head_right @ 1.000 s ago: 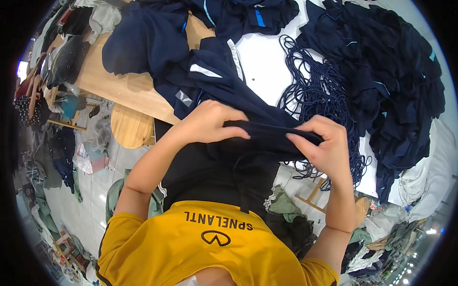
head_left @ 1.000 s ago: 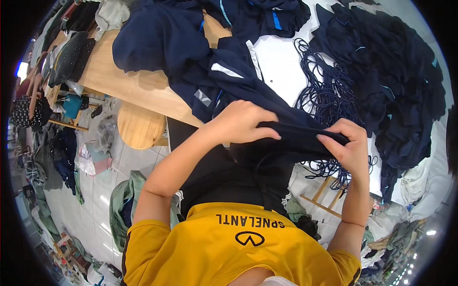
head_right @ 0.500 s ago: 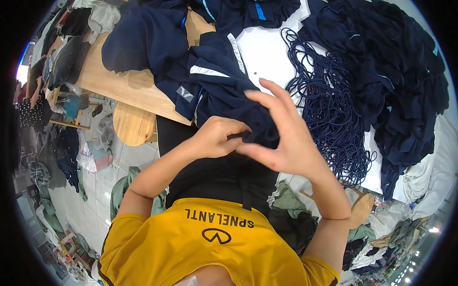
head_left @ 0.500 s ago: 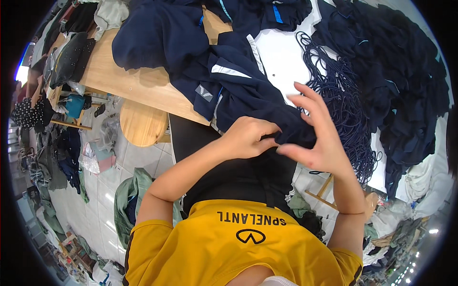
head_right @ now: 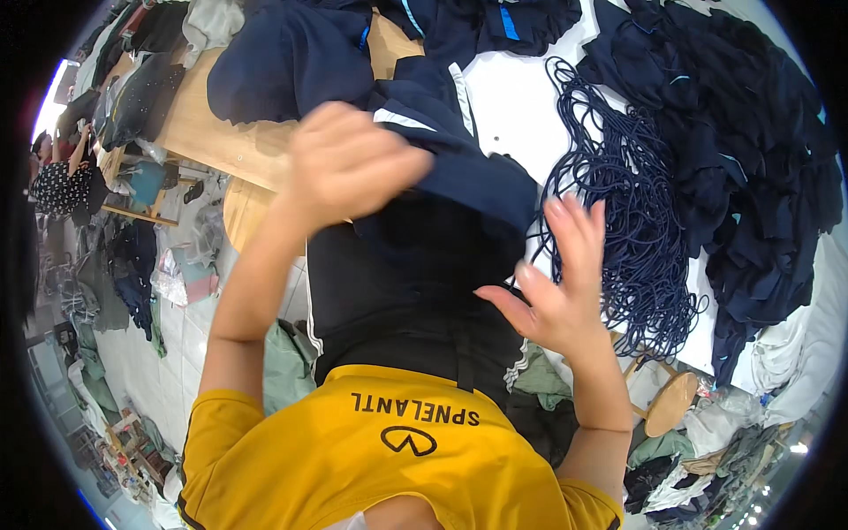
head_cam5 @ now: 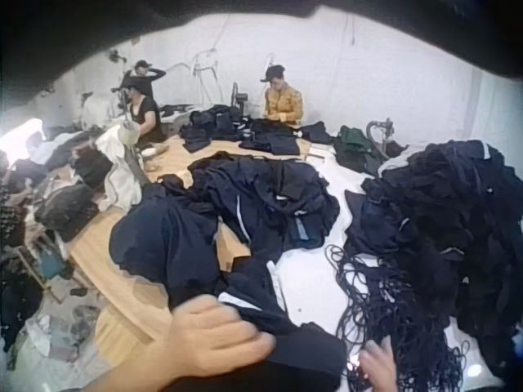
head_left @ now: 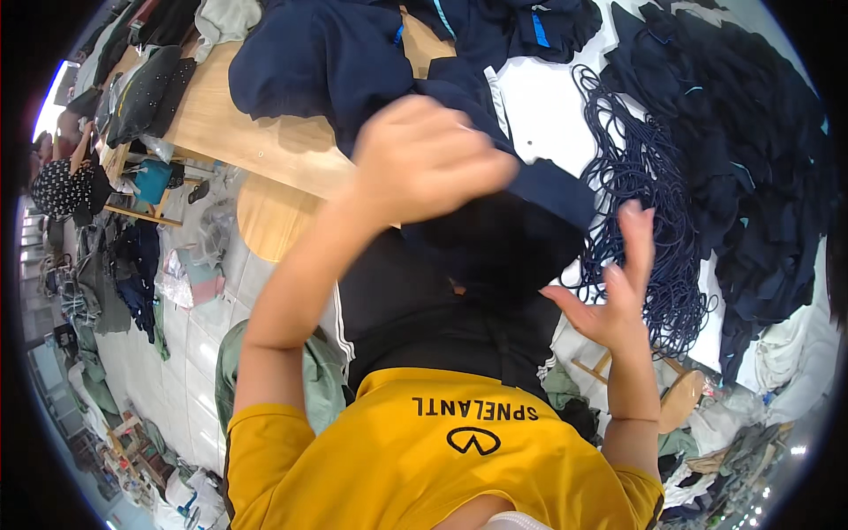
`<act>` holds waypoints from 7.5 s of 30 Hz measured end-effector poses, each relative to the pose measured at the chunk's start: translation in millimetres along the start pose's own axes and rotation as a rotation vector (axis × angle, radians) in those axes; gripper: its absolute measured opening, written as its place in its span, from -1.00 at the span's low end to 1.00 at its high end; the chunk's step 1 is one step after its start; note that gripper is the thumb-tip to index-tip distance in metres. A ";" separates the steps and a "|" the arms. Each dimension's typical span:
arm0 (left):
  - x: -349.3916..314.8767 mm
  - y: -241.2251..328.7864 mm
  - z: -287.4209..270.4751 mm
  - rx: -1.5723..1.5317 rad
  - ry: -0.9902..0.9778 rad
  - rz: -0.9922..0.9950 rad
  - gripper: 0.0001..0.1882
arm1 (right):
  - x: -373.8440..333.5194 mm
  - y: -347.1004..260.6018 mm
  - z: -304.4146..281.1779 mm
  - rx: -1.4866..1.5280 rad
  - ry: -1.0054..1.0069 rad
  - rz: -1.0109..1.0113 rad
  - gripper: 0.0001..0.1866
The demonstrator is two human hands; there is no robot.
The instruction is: Threading drawstrings through the waistbands of dark blue trousers using a metal threading tool.
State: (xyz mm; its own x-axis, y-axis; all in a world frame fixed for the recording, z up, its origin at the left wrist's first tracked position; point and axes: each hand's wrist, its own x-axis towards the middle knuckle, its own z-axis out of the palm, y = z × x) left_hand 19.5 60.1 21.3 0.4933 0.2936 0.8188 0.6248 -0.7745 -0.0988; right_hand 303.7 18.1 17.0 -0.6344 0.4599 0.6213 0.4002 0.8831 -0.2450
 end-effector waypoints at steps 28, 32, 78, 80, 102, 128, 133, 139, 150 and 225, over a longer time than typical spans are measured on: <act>-38.7 76.8 53.1 -0.753 -0.499 -0.673 -0.74 | 25.5 3.3 14.1 0.416 -0.269 0.477 -0.51; -45.2 90.6 52.2 -0.591 -0.193 -0.603 -0.79 | 23.1 3.3 20.5 0.400 -0.283 0.400 -0.08; -53.6 115.0 41.0 -0.786 -0.256 -0.696 -0.76 | 17.3 -18.6 14.0 0.810 -0.184 0.702 -0.18; -57.6 115.6 34.3 -0.685 -0.178 -0.689 -0.76 | 17.6 -15.9 17.7 0.674 -0.195 0.614 0.07; -5.9 74.8 58.9 -0.176 0.093 -0.612 -0.42 | 15.3 -3.1 4.9 0.321 -0.006 0.794 -0.70; -35.4 40.8 24.1 -1.140 -1.010 -0.572 -0.61 | -7.6 3.8 -9.9 0.560 -0.334 0.782 -0.78; -22.7 67.4 34.5 -1.154 -0.794 -0.616 -0.68 | 5.5 -7.0 -3.2 0.758 -0.345 0.856 -0.64; -17.3 78.9 42.0 -0.969 -0.814 -0.673 -0.78 | 20.9 -12.9 4.2 0.280 -0.447 0.507 -0.02; -37.8 96.1 30.4 -0.576 -0.526 -0.436 -0.74 | 2.5 -5.3 8.3 0.298 -0.498 0.690 0.24; -0.1 72.1 -31.1 -0.803 0.930 -1.073 -0.81 | 36.3 26.8 85.7 -0.051 0.192 0.609 -0.15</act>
State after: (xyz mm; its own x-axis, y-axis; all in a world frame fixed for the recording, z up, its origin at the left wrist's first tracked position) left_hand 45.7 -13.3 31.7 -0.6361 0.6700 0.3828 -0.1833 -0.6131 0.7684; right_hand 234.7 66.4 -30.9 -0.1554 0.8490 0.5050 0.6859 0.4606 -0.5634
